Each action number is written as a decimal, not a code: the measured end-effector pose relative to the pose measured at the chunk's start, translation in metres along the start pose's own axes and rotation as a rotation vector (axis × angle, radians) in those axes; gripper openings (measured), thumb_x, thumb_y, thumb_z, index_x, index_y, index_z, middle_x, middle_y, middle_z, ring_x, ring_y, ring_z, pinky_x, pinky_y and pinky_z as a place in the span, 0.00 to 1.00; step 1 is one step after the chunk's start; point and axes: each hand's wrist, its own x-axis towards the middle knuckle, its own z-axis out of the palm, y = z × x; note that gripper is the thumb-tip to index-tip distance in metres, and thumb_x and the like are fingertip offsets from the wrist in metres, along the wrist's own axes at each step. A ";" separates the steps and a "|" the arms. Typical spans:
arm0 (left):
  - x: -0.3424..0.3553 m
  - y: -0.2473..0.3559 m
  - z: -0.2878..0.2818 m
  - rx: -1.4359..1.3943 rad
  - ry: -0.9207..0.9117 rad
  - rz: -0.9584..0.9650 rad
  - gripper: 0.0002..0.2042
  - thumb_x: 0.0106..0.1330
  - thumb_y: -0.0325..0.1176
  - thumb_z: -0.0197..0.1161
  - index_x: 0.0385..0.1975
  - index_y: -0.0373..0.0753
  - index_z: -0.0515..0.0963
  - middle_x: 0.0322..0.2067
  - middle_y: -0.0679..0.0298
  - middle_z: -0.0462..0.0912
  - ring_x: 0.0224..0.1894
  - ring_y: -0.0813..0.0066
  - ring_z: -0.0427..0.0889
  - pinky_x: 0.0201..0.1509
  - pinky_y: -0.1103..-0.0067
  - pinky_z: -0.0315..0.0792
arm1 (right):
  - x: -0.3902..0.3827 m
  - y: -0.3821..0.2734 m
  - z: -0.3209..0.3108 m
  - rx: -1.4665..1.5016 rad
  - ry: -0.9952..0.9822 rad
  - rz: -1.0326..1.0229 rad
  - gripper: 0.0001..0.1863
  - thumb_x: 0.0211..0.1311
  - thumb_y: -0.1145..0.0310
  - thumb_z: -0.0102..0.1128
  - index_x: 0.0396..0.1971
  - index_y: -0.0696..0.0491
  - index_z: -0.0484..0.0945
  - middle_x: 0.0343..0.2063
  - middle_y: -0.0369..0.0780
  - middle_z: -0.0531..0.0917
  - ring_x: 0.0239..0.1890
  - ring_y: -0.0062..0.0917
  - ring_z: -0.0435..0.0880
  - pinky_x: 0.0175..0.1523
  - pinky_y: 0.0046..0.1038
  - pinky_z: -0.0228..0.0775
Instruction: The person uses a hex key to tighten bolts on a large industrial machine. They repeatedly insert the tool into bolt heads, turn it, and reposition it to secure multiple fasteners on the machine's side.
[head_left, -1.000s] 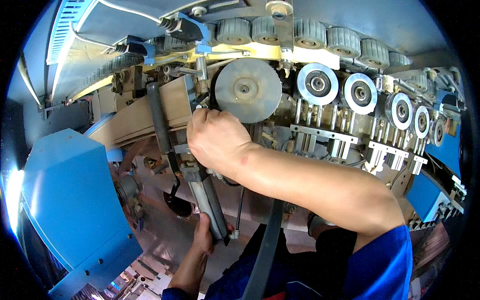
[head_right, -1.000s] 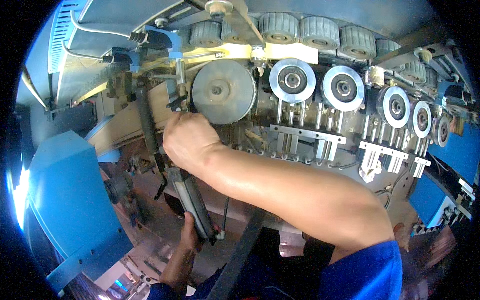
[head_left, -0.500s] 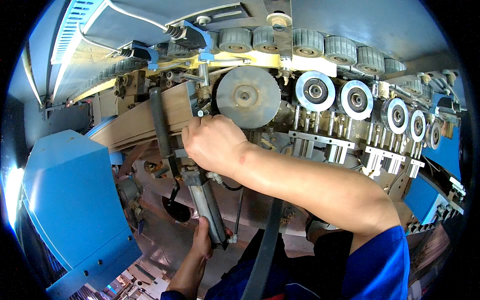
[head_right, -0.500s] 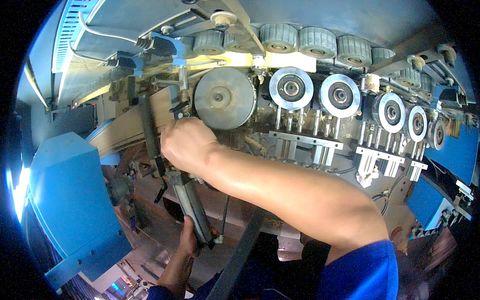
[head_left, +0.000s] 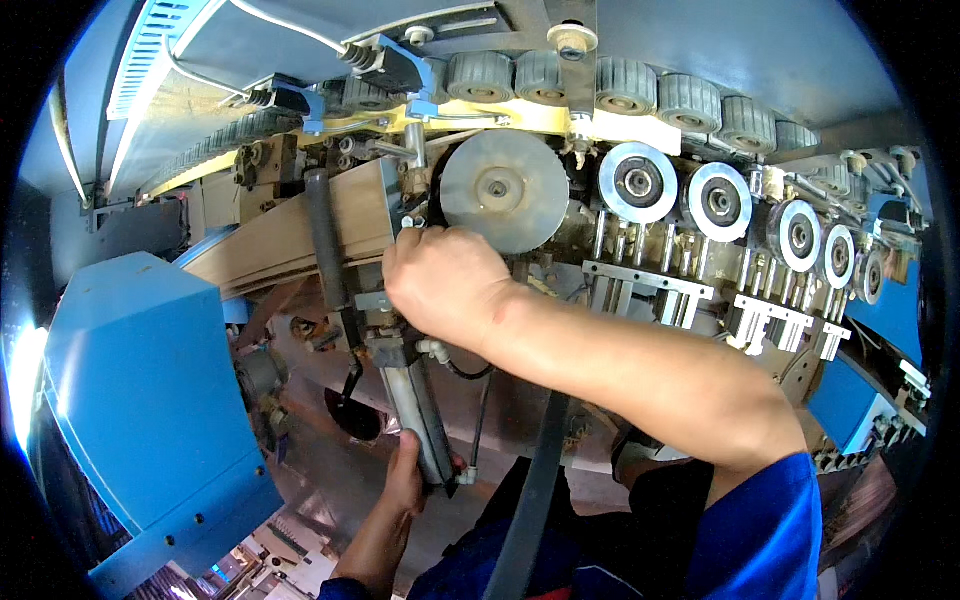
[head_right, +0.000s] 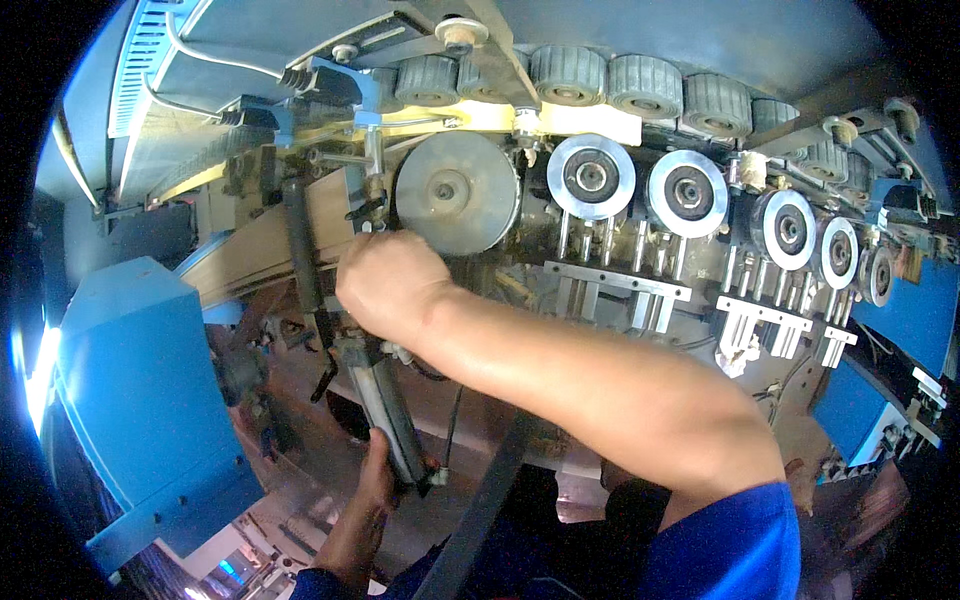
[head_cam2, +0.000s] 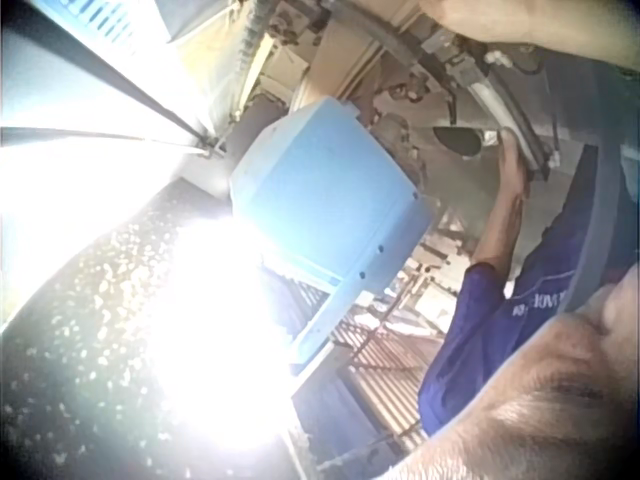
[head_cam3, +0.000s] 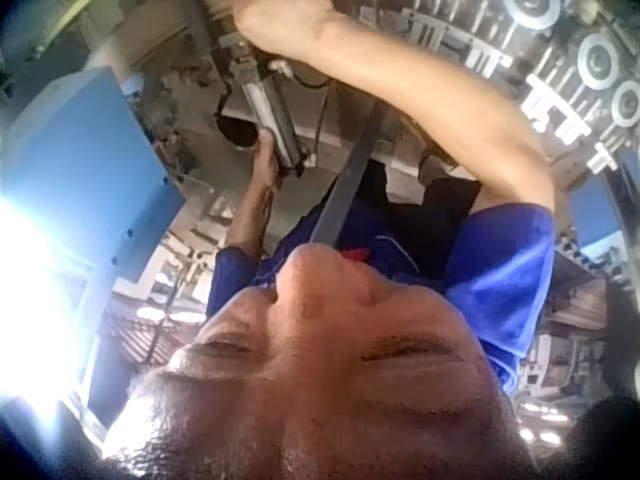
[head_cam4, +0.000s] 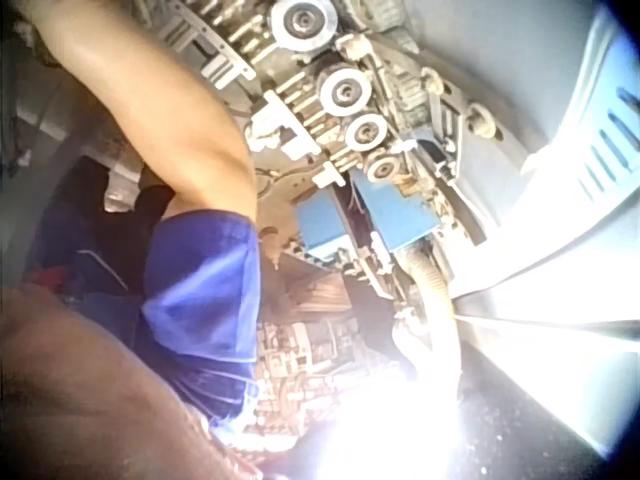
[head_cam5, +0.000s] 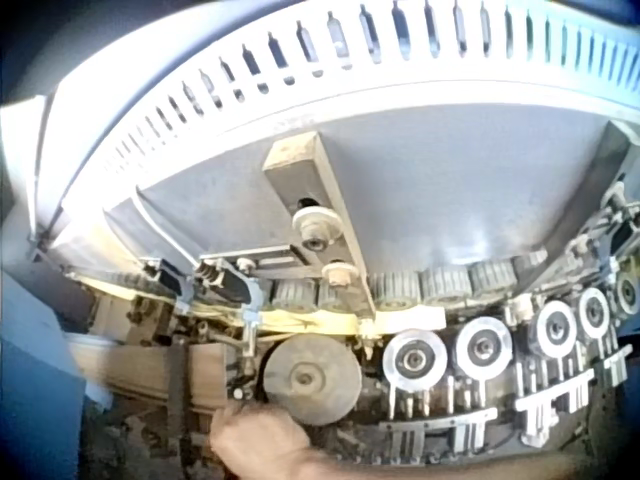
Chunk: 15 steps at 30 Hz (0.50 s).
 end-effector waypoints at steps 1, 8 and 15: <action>-0.001 0.003 0.004 -0.002 0.021 -0.008 0.44 0.68 0.76 0.46 0.53 0.32 0.73 0.35 0.48 0.86 0.39 0.55 0.88 0.43 0.63 0.83 | -0.001 0.001 -0.002 -0.026 0.007 0.003 0.06 0.54 0.71 0.60 0.29 0.58 0.81 0.29 0.44 0.83 0.31 0.33 0.87 0.34 0.33 0.81; 0.001 0.000 0.001 -0.015 0.004 -0.009 0.42 0.70 0.75 0.43 0.54 0.33 0.70 0.36 0.46 0.85 0.40 0.50 0.88 0.44 0.58 0.83 | -0.001 0.009 -0.003 0.018 -0.028 -0.013 0.06 0.53 0.72 0.60 0.29 0.58 0.80 0.29 0.44 0.83 0.31 0.33 0.88 0.34 0.33 0.82; 0.002 0.003 0.003 -0.007 0.006 -0.014 0.42 0.69 0.75 0.45 0.52 0.32 0.73 0.35 0.49 0.86 0.39 0.55 0.88 0.43 0.62 0.83 | 0.007 0.002 0.003 -0.022 -0.015 -0.022 0.06 0.55 0.72 0.59 0.30 0.58 0.80 0.28 0.43 0.83 0.33 0.33 0.88 0.35 0.32 0.81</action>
